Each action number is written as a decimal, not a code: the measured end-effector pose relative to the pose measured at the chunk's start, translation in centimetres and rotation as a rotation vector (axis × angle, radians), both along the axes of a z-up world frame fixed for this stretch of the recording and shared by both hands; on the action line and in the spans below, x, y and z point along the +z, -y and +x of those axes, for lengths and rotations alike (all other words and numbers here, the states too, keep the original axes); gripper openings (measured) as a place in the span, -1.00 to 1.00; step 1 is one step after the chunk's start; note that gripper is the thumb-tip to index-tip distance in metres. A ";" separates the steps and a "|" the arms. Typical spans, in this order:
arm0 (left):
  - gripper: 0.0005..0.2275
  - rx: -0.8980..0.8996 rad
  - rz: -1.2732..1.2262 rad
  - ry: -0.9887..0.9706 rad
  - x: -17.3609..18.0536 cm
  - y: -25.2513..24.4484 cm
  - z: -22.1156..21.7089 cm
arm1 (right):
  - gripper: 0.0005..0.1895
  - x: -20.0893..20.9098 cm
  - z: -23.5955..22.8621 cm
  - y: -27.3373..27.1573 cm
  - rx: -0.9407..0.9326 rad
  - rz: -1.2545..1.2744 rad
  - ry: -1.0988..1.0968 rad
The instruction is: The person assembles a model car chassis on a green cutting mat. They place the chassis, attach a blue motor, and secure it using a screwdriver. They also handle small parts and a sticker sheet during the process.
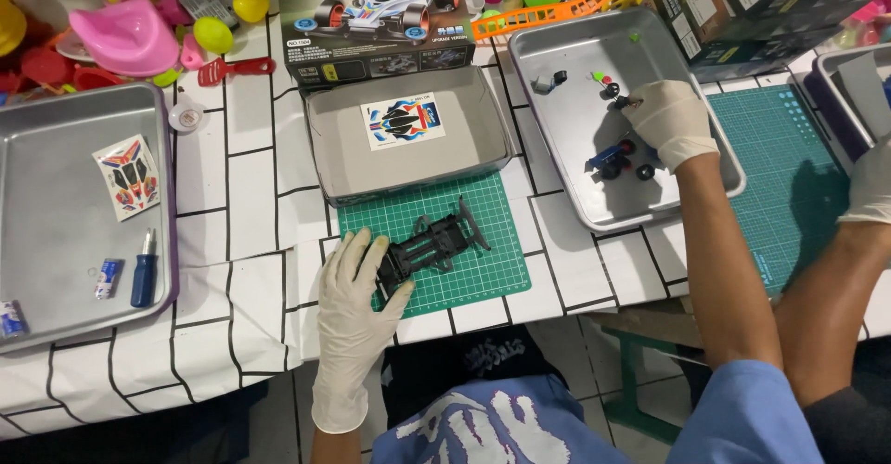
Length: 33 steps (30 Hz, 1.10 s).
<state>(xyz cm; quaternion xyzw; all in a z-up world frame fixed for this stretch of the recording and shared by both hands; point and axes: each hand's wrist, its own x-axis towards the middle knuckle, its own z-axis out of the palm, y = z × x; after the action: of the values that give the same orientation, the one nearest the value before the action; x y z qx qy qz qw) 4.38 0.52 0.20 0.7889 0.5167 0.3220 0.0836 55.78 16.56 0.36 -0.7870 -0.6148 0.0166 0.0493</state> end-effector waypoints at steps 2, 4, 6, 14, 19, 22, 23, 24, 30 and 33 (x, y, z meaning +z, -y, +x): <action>-0.46 0.004 -0.009 0.001 0.2 0.1 0.0 | -0.80 -0.9 0.3 -0.9 0.099 0.072 -0.059; -0.46 0.004 -0.020 0.006 0.3 0.1 0.0 | -0.78 -0.5 0.0 -1.0 0.195 0.143 -0.114; -0.46 0.015 -0.040 0.000 0.3 0.1 0.1 | -0.79 1.2 -0.9 -0.4 0.095 -0.087 -0.187; -0.46 0.022 -0.044 -0.021 0.4 0.0 0.1 | -0.54 3.6 -0.5 4.2 -0.306 -0.175 0.023; -0.45 0.021 -0.020 -0.024 0.3 0.0 0.1 | -0.52 1.4 0.9 3.6 -0.201 0.040 -0.012; -0.46 0.031 -0.038 -0.035 0.4 0.1 0.2 | -0.68 5.3 -2.7 3.5 -0.252 0.172 -0.423; -0.46 0.030 -0.032 -0.035 0.4 0.1 0.2 | -0.64 6.2 -3.6 3.5 -0.306 0.225 -0.693; -0.46 0.029 -0.025 -0.035 0.4 0.0 0.2 | -0.59 7.1 -4.5 3.5 -0.357 0.277 -0.964; -0.47 0.020 -0.023 -0.027 0.4 0.2 0.1 | -0.55 5.7 -3.2 5.2 -0.046 -0.207 -0.198; -0.47 0.014 -0.019 -0.029 0.5 0.2 0.1 | -0.80 1.1 2.9 6.9 -0.057 0.122 -0.043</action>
<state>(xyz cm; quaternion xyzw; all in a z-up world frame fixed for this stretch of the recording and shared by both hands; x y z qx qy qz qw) 4.46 0.36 0.68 0.7889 0.5264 0.3063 0.0815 58.66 9.65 1.42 -0.7991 -0.5909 -0.0053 0.1107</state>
